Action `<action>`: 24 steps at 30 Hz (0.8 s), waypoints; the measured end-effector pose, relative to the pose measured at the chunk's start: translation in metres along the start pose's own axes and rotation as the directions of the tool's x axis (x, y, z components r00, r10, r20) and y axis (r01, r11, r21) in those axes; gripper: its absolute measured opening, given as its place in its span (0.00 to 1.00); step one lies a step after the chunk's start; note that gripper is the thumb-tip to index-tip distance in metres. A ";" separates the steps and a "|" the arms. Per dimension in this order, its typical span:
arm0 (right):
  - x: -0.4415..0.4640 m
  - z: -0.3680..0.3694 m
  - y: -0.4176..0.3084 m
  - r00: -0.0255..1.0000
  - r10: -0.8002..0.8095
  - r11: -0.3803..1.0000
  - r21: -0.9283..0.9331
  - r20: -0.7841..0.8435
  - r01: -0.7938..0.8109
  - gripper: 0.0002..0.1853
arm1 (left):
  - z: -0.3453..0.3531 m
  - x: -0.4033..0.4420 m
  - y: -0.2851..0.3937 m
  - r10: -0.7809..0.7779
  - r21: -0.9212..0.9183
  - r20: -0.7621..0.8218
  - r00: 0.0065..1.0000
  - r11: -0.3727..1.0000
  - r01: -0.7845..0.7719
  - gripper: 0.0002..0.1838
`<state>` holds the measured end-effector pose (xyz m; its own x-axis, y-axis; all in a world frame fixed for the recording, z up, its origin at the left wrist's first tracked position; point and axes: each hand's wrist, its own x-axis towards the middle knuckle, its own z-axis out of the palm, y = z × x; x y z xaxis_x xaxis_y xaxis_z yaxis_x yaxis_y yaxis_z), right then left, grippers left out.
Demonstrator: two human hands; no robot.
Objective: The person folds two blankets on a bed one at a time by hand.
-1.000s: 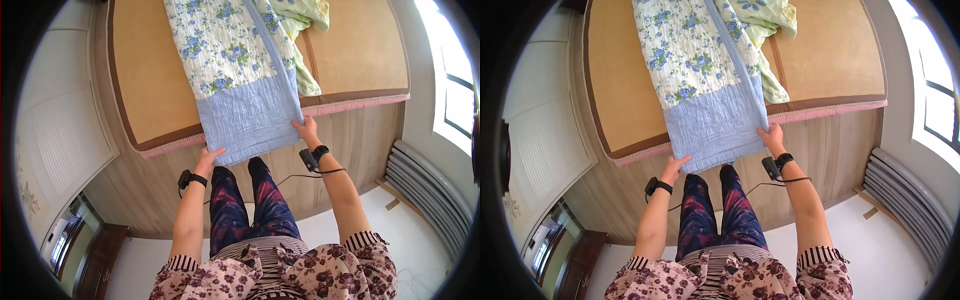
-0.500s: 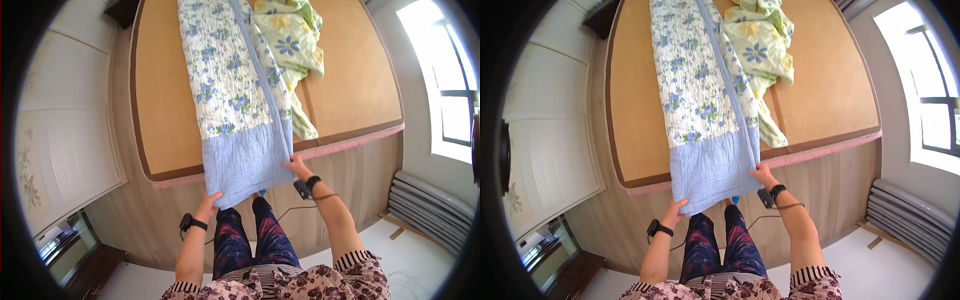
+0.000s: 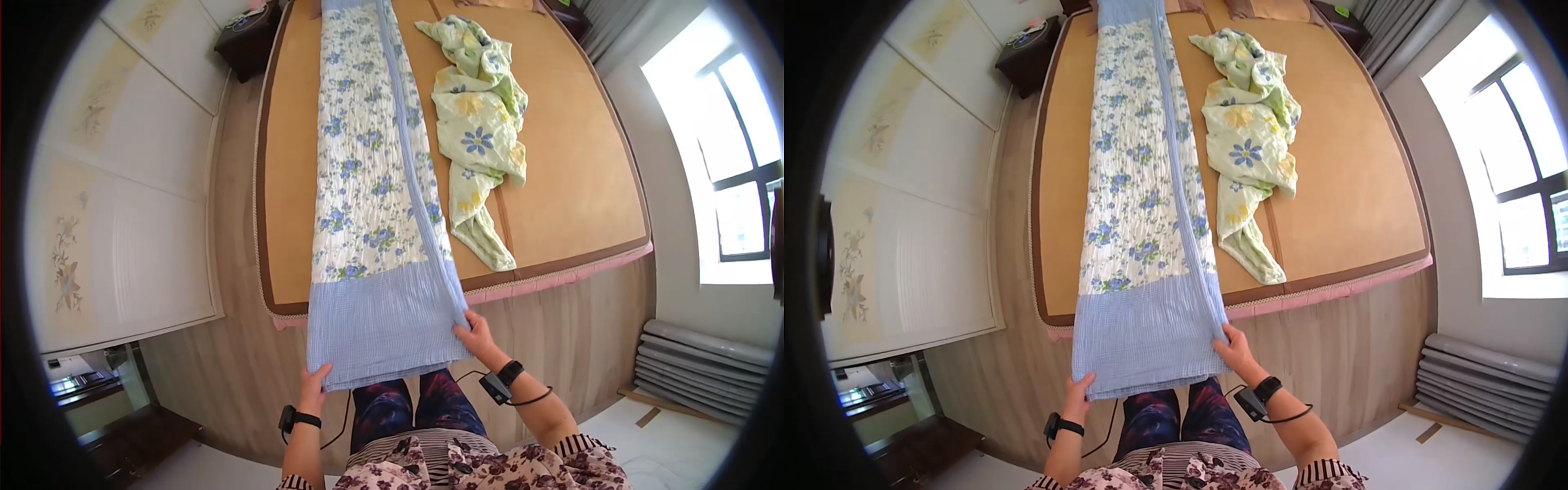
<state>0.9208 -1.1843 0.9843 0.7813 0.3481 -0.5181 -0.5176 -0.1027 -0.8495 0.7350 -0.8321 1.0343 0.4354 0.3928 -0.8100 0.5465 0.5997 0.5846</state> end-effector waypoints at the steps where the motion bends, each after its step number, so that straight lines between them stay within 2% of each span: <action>1: -0.012 0.009 0.024 0.995 0.103 0.995 -0.017 0.012 -0.103 0.15 | -0.015 -0.002 -0.011 -0.051 0.048 -0.056 0.997 0.997 0.053 0.21; 4: -0.035 0.021 0.069 0.986 0.165 0.856 -0.492 -0.030 -0.158 0.11 | -0.061 0.007 -0.060 -0.133 0.060 0.007 0.991 0.989 0.132 0.22; 5: -0.040 0.022 0.071 0.995 0.098 0.938 -0.330 -0.032 -0.103 0.11 | -0.070 0.010 -0.067 -0.160 0.037 0.006 0.987 0.987 0.159 0.22; 8: -0.037 0.027 -0.007 0.998 0.023 0.999 -0.037 -0.057 -0.026 0.15 | -0.062 0.020 -0.063 -0.268 -0.012 0.040 0.962 0.963 0.269 0.23; 9: -0.046 0.022 -0.009 0.994 0.104 0.994 -0.027 -0.028 -0.105 0.22 | -0.064 0.011 -0.058 -0.337 -0.006 0.045 0.941 0.941 0.337 0.24; 12: -0.066 -0.005 0.017 0.909 0.415 0.909 -0.013 -0.044 -0.416 0.25 | -0.049 -0.001 -0.027 -0.552 0.099 0.012 0.834 0.830 0.549 0.25; 13: -0.075 -0.006 0.014 0.898 0.439 0.890 -0.115 -0.034 -0.440 0.33 | -0.043 -0.008 -0.016 -0.624 0.141 -0.020 0.781 0.772 0.620 0.25; 16: -0.092 0.002 -0.024 0.932 0.361 0.922 0.159 -0.025 -0.353 0.40 | -0.036 -0.028 0.019 -0.753 0.217 -0.039 0.656 0.635 0.742 0.22; 17: -0.089 -0.005 -0.030 0.908 0.414 0.883 0.214 0.064 -0.417 0.43 | -0.040 -0.024 0.025 -0.778 0.232 -0.019 0.629 0.608 0.759 0.20; 20: -0.080 -0.003 -0.046 0.815 0.559 0.801 0.155 0.151 -0.578 0.37 | -0.041 -0.013 0.065 -0.807 0.309 0.002 0.591 0.562 0.767 0.20; 21: -0.068 0.000 -0.048 0.899 0.411 0.904 0.062 0.152 -0.424 0.34 | -0.035 0.000 0.080 -0.768 0.315 0.048 0.639 0.619 0.720 0.21; 22: -0.051 0.002 -0.049 0.953 0.252 0.968 -0.031 0.167 -0.250 0.32 | -0.018 0.010 0.105 -0.718 0.242 0.073 0.692 0.686 0.686 0.20; 23: -0.029 0.005 -0.060 0.959 0.220 0.975 -0.012 0.180 -0.221 0.30 | 0.002 0.023 0.133 -0.663 0.166 0.094 0.743 0.746 0.645 0.19; 24: -0.007 0.007 -0.071 0.963 0.187 0.981 0.007 0.193 -0.192 0.27 | 0.007 0.054 0.149 -0.630 0.172 0.179 0.756 0.776 0.606 0.17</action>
<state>0.9498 -1.1727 1.0491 0.5880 0.4964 -0.6387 -0.6606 -0.1610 -0.7333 0.8452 -0.7266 1.0777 0.1130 -0.2059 -0.9720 0.8116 0.5835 -0.0293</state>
